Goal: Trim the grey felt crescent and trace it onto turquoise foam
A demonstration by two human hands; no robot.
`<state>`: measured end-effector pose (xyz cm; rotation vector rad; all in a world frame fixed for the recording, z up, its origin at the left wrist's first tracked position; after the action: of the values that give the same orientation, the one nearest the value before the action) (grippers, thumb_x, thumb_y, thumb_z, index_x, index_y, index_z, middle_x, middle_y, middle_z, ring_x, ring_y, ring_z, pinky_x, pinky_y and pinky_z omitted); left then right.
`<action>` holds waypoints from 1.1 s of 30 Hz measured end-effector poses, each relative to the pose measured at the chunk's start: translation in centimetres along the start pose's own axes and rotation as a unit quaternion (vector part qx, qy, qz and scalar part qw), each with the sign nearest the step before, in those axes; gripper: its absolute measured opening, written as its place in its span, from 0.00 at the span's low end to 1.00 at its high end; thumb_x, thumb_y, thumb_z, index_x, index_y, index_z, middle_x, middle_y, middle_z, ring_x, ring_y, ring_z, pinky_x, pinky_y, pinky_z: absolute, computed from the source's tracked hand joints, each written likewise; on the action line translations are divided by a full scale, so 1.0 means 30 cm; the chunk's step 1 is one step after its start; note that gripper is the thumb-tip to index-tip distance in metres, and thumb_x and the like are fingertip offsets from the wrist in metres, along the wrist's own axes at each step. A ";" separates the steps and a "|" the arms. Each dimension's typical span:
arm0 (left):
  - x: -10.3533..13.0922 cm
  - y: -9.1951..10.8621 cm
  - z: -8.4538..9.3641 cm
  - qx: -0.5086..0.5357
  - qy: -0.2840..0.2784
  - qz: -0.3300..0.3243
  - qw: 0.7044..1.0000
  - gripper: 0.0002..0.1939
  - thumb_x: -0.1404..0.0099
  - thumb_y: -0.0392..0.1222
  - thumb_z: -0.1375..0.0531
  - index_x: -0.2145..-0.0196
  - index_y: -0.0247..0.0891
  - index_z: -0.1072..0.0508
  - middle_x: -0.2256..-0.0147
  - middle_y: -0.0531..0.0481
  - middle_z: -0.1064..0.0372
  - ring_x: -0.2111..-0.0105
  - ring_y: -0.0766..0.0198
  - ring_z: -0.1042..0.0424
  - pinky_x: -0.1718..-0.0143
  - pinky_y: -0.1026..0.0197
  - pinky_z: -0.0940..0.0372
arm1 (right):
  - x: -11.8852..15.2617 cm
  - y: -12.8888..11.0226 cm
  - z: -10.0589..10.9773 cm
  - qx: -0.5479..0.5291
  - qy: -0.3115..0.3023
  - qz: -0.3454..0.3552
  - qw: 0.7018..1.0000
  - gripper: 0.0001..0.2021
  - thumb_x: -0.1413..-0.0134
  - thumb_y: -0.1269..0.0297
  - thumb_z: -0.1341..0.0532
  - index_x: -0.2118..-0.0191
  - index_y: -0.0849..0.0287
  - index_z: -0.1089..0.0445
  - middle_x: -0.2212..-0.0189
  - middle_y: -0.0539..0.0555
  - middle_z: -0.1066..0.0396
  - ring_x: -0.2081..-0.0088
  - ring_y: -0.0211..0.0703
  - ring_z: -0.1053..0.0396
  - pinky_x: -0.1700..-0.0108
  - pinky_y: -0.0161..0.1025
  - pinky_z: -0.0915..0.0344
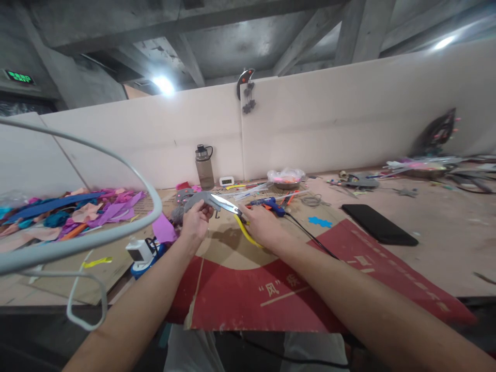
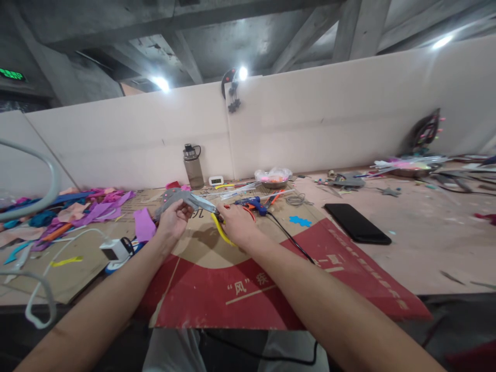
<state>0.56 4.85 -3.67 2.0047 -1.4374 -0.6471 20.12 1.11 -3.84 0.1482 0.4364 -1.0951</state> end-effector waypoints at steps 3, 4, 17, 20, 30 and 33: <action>0.006 0.003 -0.010 -0.009 0.004 0.003 1.000 0.04 0.45 0.28 0.40 0.74 0.33 0.30 0.78 0.50 0.28 0.77 0.69 0.29 0.72 0.67 0.32 | -0.002 0.004 -0.002 0.011 -0.022 -0.008 1.000 0.17 0.41 0.67 0.48 0.48 0.56 0.35 0.61 0.60 0.25 0.61 0.49 0.28 0.63 0.38 0.40; 0.009 0.005 -0.014 -0.017 0.007 -0.001 1.000 0.04 0.45 0.28 0.41 0.74 0.33 0.30 0.78 0.50 0.28 0.77 0.68 0.29 0.72 0.66 0.32 | -0.003 0.007 -0.004 0.007 -0.029 -0.014 0.999 0.16 0.41 0.66 0.48 0.48 0.55 0.34 0.61 0.59 0.25 0.61 0.49 0.28 0.64 0.38 0.40; 0.029 0.033 -0.029 -0.051 0.039 -0.027 0.998 0.06 0.47 0.28 0.40 0.74 0.35 0.32 0.80 0.53 0.31 0.80 0.69 0.32 0.73 0.64 0.34 | -0.007 0.021 -0.022 -0.035 0.026 -0.034 0.998 0.17 0.42 0.65 0.46 0.47 0.55 0.34 0.58 0.61 0.29 0.55 0.51 0.32 0.59 0.39 0.40; 0.014 0.030 -0.015 -0.068 0.020 -0.024 0.997 0.06 0.48 0.30 0.38 0.73 0.35 0.32 0.78 0.52 0.29 0.78 0.68 0.30 0.73 0.64 0.35 | -0.007 0.023 -0.028 -0.059 0.011 -0.051 0.997 0.18 0.43 0.64 0.45 0.46 0.54 0.35 0.59 0.60 0.28 0.58 0.49 0.30 0.61 0.38 0.40; 0.019 0.019 -0.009 -0.207 -0.093 -0.055 0.972 0.14 0.57 0.37 0.32 0.74 0.36 0.34 0.82 0.59 0.38 0.83 0.73 0.40 0.81 0.69 0.46 | -0.009 0.034 -0.029 -0.069 0.056 -0.041 0.995 0.19 0.43 0.65 0.44 0.46 0.54 0.34 0.58 0.58 0.28 0.57 0.48 0.31 0.60 0.38 0.40; 0.030 0.016 -0.017 -0.228 -0.100 -0.058 0.967 0.16 0.58 0.36 0.32 0.71 0.36 0.32 0.79 0.58 0.34 0.82 0.73 0.38 0.79 0.69 0.44 | -0.006 0.031 -0.021 -0.041 0.051 -0.028 0.997 0.18 0.42 0.64 0.46 0.45 0.55 0.35 0.57 0.59 0.29 0.56 0.48 0.32 0.59 0.38 0.40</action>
<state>0.85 3.94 -3.02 1.7005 -1.1511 -1.1441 20.71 1.91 -4.44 0.1207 0.5797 -1.1268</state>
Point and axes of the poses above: each hand's wrist, its own x-axis away from the middle knuckle, its own z-axis out of the back of the hand, y = z × x, the point moved 1 cm from there along -x, towards the middle knuckle
